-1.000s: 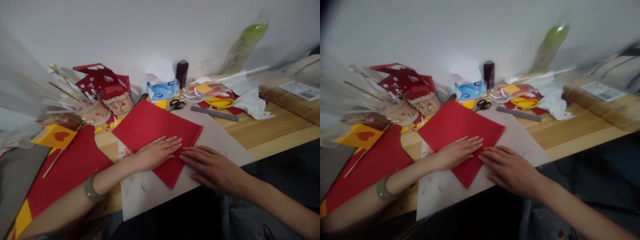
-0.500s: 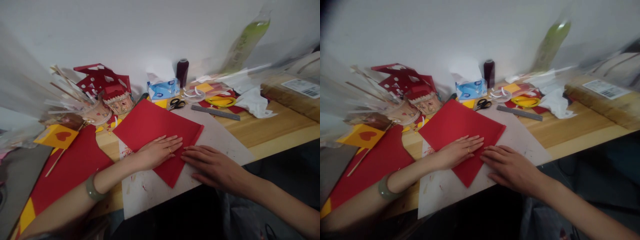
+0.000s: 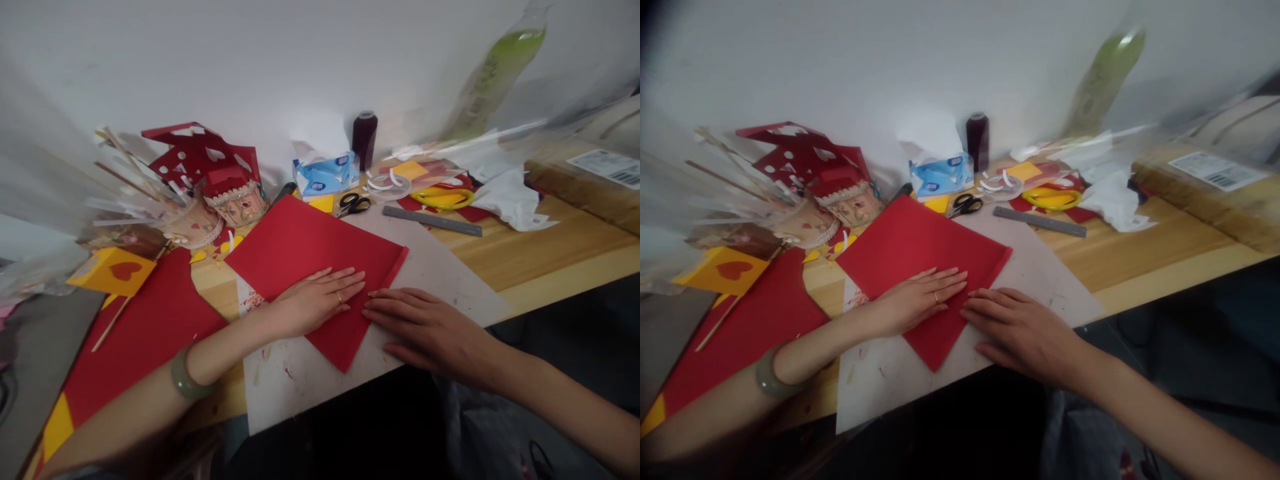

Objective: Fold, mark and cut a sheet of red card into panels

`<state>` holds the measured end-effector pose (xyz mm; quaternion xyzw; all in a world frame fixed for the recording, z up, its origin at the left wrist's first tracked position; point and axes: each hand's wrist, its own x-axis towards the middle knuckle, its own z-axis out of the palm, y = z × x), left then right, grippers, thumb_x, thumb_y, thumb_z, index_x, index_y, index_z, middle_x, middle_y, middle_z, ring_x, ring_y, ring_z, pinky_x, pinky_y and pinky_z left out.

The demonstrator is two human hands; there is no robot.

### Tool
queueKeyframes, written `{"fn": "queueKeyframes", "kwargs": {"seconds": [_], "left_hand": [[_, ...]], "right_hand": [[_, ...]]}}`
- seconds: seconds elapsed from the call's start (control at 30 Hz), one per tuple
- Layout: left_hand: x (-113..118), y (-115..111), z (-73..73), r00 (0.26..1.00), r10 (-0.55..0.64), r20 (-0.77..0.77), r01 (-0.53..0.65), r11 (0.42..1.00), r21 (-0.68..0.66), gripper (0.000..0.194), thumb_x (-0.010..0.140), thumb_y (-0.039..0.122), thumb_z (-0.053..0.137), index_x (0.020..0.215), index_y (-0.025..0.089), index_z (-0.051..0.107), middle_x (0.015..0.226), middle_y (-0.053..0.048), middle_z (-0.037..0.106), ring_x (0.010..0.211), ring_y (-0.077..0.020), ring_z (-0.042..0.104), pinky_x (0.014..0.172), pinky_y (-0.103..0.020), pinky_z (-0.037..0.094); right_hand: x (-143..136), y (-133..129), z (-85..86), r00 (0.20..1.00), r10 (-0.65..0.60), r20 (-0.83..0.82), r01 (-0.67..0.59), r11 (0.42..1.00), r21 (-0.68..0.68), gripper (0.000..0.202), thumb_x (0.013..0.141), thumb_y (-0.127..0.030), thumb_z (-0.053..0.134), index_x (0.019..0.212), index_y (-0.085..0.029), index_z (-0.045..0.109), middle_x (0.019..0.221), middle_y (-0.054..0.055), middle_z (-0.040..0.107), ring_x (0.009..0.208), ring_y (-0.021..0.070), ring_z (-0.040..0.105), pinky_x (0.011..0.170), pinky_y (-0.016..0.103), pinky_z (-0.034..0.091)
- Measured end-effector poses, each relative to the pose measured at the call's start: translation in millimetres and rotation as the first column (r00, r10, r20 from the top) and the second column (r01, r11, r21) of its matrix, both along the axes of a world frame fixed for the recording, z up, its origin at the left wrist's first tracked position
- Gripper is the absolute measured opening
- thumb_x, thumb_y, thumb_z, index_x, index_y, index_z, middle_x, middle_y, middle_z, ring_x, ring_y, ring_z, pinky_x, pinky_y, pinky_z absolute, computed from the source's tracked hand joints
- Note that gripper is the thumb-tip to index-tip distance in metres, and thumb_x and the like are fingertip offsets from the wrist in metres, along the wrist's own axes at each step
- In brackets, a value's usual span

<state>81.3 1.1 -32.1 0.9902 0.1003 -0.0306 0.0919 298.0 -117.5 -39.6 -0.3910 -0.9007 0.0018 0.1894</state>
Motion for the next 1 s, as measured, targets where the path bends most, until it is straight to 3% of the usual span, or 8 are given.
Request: {"fn": "queueKeyframes", "kwargs": {"seconds": [0.67,1.0], "left_hand": [[-0.4,-0.6,1.0,0.999,0.023,-0.035,-0.024,0.999,-0.026,0.044,0.100,0.029,0.031,0.141,0.014,0.031,0.149,-0.007,0.029,0.140,-0.0129,0.018,0.113,-0.031,0.015],[0.6,0.1,-1.2,0.999,0.028,-0.034,-0.029,0.999,-0.026,0.043,0.100,0.029,0.032,0.140,0.014,0.033,0.148,-0.006,0.031,0.139,-0.0131,0.019,0.114,-0.032,0.015]], "right_hand": [[0.5,0.7,-1.5,1.000,0.003,-0.016,-0.003,1.000,0.030,0.035,0.092,-0.029,0.046,0.122,-0.013,0.056,0.120,0.010,0.062,0.113,0.0209,0.055,0.093,0.037,0.045],[-1.2,-6.0,-7.2,0.998,-0.064,0.008,0.063,0.995,0.080,0.033,0.092,-0.028,0.046,0.122,-0.018,0.056,0.121,0.005,0.062,0.114,0.0175,0.055,0.097,0.036,0.042]]}}
